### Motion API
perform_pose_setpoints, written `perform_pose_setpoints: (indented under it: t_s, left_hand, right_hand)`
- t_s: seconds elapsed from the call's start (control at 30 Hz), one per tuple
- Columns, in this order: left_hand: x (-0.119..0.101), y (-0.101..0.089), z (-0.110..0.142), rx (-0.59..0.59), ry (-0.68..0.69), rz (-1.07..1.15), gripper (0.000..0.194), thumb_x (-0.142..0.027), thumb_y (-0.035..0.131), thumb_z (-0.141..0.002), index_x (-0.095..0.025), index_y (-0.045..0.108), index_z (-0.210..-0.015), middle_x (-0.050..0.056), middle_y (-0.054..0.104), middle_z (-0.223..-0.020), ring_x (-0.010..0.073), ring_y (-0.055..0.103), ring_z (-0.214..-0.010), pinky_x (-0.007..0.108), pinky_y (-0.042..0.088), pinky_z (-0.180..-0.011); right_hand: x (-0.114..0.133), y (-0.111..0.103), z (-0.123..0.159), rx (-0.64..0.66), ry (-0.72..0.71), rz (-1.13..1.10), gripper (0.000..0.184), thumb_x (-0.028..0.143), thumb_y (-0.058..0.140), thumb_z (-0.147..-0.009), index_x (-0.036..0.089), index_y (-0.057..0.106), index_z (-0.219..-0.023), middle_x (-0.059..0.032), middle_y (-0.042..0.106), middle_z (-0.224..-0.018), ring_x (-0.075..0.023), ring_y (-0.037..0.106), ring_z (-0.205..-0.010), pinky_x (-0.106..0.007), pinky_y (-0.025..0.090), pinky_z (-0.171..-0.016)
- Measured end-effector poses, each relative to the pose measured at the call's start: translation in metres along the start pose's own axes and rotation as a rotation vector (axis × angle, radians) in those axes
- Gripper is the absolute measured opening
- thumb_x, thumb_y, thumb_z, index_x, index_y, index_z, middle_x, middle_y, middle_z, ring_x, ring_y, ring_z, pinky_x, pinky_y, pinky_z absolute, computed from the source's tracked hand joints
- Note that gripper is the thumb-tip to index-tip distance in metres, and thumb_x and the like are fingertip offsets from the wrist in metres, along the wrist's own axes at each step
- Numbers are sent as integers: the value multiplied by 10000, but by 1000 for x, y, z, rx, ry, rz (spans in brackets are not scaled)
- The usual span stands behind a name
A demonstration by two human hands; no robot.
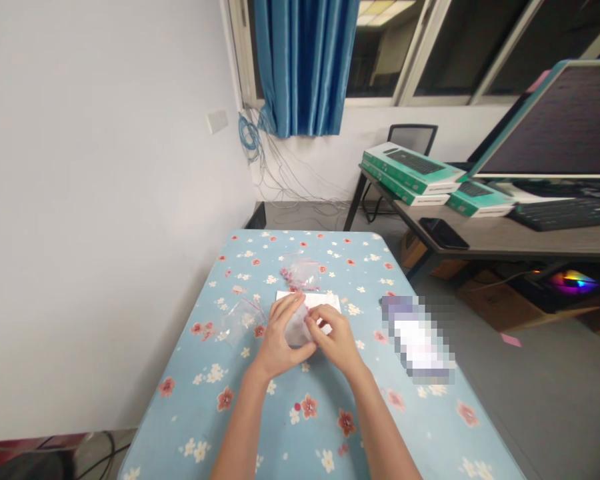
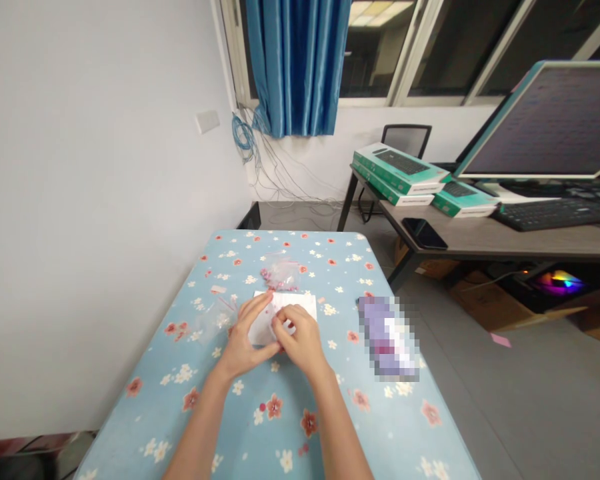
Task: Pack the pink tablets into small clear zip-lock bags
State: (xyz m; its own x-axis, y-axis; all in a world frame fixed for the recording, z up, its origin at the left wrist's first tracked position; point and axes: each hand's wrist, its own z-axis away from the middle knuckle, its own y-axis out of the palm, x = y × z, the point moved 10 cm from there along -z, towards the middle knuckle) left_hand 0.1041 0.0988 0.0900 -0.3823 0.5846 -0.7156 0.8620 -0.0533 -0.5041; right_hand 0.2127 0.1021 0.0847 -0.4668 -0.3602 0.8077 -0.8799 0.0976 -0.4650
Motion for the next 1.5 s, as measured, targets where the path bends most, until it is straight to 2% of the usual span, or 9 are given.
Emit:
perform_pose_setpoints:
  t_s: [0.2,0.33,0.4,0.67,0.77,0.9,1.03,1.2,1.5]
  left_hand:
    - [13,-2,2,-55,-90,-5,693,-309,781,-621,-229,518,-1257,92,617,-1164,255,538,-1101,450,421,-973]
    - [18,1,3,-14,-120,42,818,-417,818,-556,-209,501,-1281,108,604,-1155,265,528,-1103,459,422,-964]
    - [17,2,2,9,-116,52,787,-436,809,-563,-203,525,-1259,112,596,-1159,265,522,-1110,456,420,-967]
    - [12,-12,1,-125,-103,26,470,-295,760,-651,-208,619,-1091,84,646,-1056,237,570,-1014,415,452,-906]
    - [11,-17,2,-185,-90,-12,420,-282,761,-652,-209,631,-1044,74,659,-1008,230,585,-978,398,466,-877]
    - [8,-21,3,-240,-57,-70,415,-270,760,-652,-213,623,-1039,66,662,-998,220,594,-957,381,480,-856]
    - [-6,-15,5,-237,69,-174,390,-167,696,-675,-219,624,-1055,55,667,-985,215,592,-958,377,470,-874]
    - [-12,-3,8,-190,112,-251,440,-125,629,-672,-242,612,-1096,54,653,-995,227,584,-980,395,464,-897]
    - [10,7,9,-143,-49,-112,673,-183,664,-662,-227,428,-1290,77,542,-1129,231,537,-1062,371,468,-915]
  right_hand:
    - [-3,-2,0,10,10,-52,175,201,528,-800,193,528,-625,-9,568,-660,-156,529,-692,-263,418,-632]
    - [-5,-3,1,-3,18,-59,179,204,540,-781,189,534,-604,-13,584,-645,-161,539,-687,-263,422,-625]
    - [-10,-3,1,-3,51,-81,173,205,546,-768,187,545,-597,-15,597,-636,-163,551,-680,-259,429,-614]
    - [-19,-5,1,-36,143,-157,141,221,570,-749,186,544,-615,0,586,-622,-145,551,-620,-256,444,-597]
    - [-19,-8,0,-70,140,-213,57,236,578,-759,193,544,-745,-4,607,-735,-134,559,-641,-241,446,-582]
    - [-21,-8,0,-104,147,-301,140,263,575,-781,201,522,-895,-17,602,-809,-136,572,-683,-232,449,-575]
    - [-24,2,1,-30,179,-296,211,232,580,-748,206,522,-949,-5,579,-821,-135,568,-701,-230,457,-584]
    - [-26,8,1,19,203,-270,145,207,551,-743,195,558,-887,20,562,-724,-128,552,-654,-230,447,-575]
    - [-12,-2,2,-45,135,-216,59,236,571,-787,189,607,-789,-9,622,-726,-139,571,-644,-250,464,-608]
